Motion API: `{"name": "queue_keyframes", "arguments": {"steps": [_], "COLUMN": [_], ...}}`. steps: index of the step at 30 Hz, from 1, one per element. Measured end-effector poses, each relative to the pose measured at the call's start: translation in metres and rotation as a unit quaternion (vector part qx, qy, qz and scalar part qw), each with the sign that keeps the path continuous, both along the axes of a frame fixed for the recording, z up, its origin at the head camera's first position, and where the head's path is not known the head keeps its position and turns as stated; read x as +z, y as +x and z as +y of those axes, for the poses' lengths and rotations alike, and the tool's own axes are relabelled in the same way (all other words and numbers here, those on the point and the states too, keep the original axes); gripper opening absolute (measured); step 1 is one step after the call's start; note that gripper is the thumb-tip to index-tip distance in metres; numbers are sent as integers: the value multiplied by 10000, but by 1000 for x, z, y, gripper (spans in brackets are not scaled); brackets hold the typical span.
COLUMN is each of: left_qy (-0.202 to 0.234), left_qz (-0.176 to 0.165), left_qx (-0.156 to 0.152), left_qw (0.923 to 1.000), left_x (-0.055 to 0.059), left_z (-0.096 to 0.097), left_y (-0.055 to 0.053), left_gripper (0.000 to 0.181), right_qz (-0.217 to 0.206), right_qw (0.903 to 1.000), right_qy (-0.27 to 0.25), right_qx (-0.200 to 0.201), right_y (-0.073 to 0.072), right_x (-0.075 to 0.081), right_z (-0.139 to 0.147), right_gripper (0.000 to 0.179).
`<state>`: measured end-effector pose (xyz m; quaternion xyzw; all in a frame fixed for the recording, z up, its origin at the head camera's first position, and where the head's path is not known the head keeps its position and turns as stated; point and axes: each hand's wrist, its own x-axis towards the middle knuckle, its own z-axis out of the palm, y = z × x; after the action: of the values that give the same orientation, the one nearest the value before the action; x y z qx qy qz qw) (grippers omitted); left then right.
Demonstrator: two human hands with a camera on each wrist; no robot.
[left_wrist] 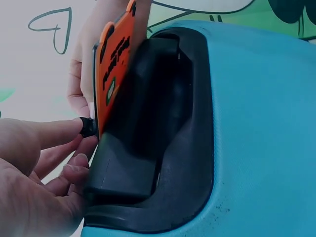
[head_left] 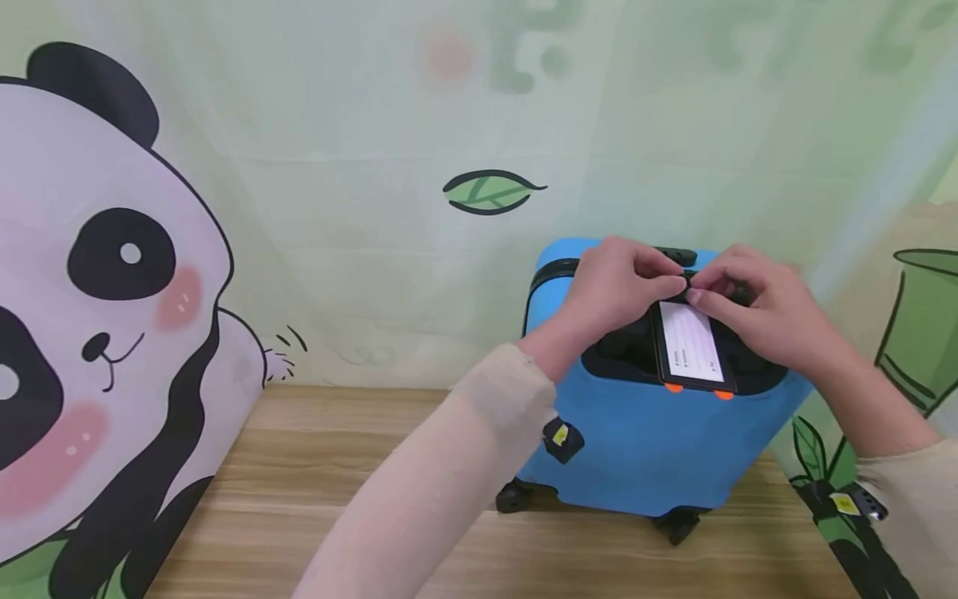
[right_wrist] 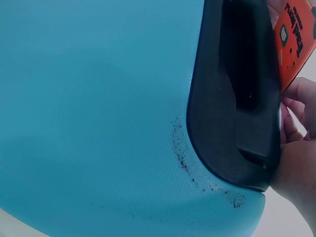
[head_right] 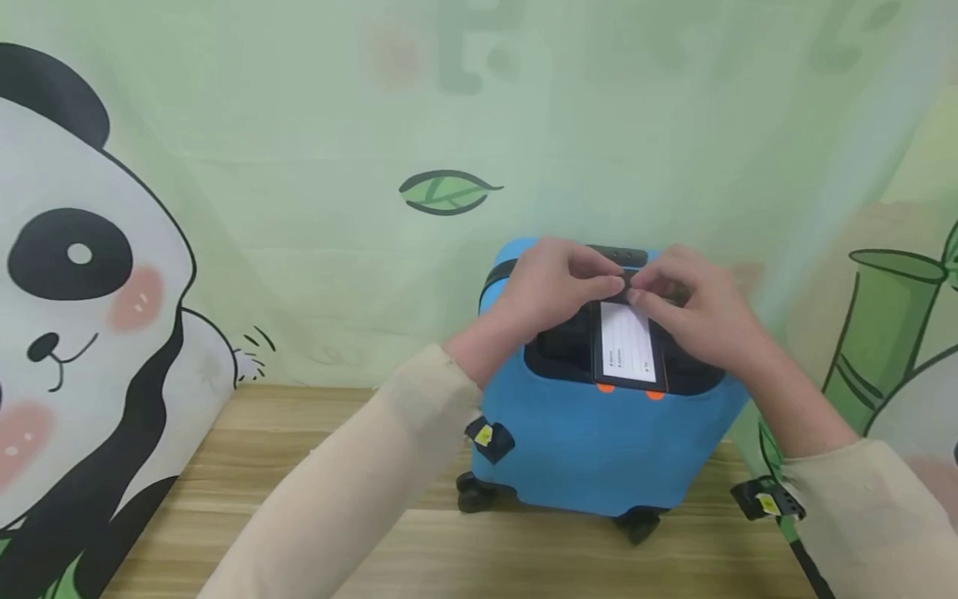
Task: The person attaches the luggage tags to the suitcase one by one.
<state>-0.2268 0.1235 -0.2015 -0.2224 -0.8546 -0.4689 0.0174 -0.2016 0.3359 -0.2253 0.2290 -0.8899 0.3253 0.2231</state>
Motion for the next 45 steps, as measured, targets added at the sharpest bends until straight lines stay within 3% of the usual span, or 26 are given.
{"name": "queue_keyframes", "arguments": {"steps": [9,16,20,28,34,36,39,45], "left_qy": [239,291,182,-110,-611,-658,-505,-294], "left_qz": [-464,-462,-214,711,1881,2114,2163,1890], "left_qx": [178,270,287,363,305,300,252,69], "left_qw": [9985,9981,9992,9967,9798,9747,9747,9815], "left_x": [4,5,4,-3,-14,-17,-20,-19], "left_z": [-1,-2,0,8,14,13,10,4], "left_y": [1,2,3,4,4,3,1,-1], "left_gripper": [12,6,5,10,12,14,15,18], "right_qz": [61,33,43,41,26,17,24,123], "right_qw": [9999,9999,9999,9998,9999,9998,9998,9995], "right_qy": [-49,-60,-87,-148,-159,-179,-189,-168], "right_qx": [101,111,119,98,12,-25,-103,-228], "right_y": [-1,-1,0,-1,-1,0,0,1], "right_x": [-2,-1,-2,-1,-3,-3,-3,-3], "right_z": [-2,-6,-6,-5,-4,-4,-4,-6], "right_gripper": [14,13,14,13,10,9,8,8]}}
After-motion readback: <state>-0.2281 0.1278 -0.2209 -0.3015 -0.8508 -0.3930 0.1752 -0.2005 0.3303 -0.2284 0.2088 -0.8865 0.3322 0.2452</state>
